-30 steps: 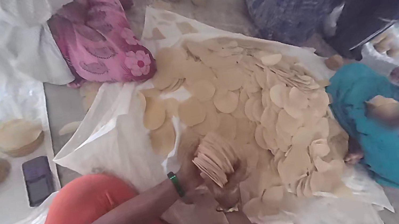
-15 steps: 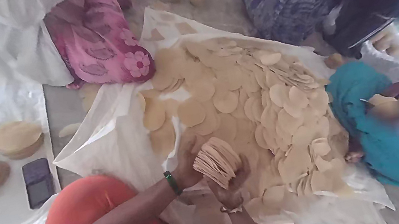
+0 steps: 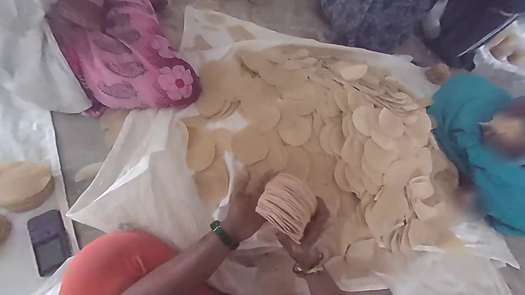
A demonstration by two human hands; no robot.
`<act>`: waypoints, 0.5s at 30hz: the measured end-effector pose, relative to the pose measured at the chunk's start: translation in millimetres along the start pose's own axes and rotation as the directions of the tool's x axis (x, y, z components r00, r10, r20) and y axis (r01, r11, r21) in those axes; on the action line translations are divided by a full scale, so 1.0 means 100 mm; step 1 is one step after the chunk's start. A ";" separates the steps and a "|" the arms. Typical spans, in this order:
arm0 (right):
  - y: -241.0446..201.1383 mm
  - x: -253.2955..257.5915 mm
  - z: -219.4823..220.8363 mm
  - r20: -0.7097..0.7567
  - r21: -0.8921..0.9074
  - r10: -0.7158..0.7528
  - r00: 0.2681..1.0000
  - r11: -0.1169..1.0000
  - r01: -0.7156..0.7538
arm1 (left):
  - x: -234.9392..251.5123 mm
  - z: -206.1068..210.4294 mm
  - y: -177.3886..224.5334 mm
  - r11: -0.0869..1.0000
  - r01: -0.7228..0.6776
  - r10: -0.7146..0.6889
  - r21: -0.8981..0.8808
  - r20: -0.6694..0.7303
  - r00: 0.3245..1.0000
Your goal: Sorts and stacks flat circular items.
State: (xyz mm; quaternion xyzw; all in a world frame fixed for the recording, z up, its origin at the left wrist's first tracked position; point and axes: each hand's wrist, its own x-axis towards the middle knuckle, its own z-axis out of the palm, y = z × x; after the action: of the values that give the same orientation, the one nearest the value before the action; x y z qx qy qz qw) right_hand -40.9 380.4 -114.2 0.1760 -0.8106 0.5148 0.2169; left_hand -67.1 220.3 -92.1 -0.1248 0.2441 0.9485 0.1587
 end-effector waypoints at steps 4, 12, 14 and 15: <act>0.09 0.00 0.05 0.046 0.097 0.128 0.991 0.986 -0.132 | -0.01 0.01 0.00 0.996 0.040 -0.044 0.084 0.048 0.998; 0.31 0.28 -0.30 0.217 0.025 0.086 0.972 0.995 -0.094 | 0.04 -0.02 0.23 0.316 -0.334 0.015 0.888 0.347 0.938; 0.36 0.30 -0.32 0.307 -0.160 0.064 0.949 0.987 -0.015 | 0.08 -0.07 0.22 0.046 -0.394 0.041 0.918 0.392 0.919; 0.39 0.30 -0.28 0.343 -0.239 0.084 0.936 0.971 0.001 | 0.12 -0.12 0.19 -0.051 -0.379 0.018 0.924 0.381 0.925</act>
State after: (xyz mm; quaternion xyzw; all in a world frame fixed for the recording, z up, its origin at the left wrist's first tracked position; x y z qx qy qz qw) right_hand -81.1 419.7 -117.2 0.2206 -0.8950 0.3798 0.0775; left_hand -83.5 201.4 -98.0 0.1848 0.8368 0.5078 0.0879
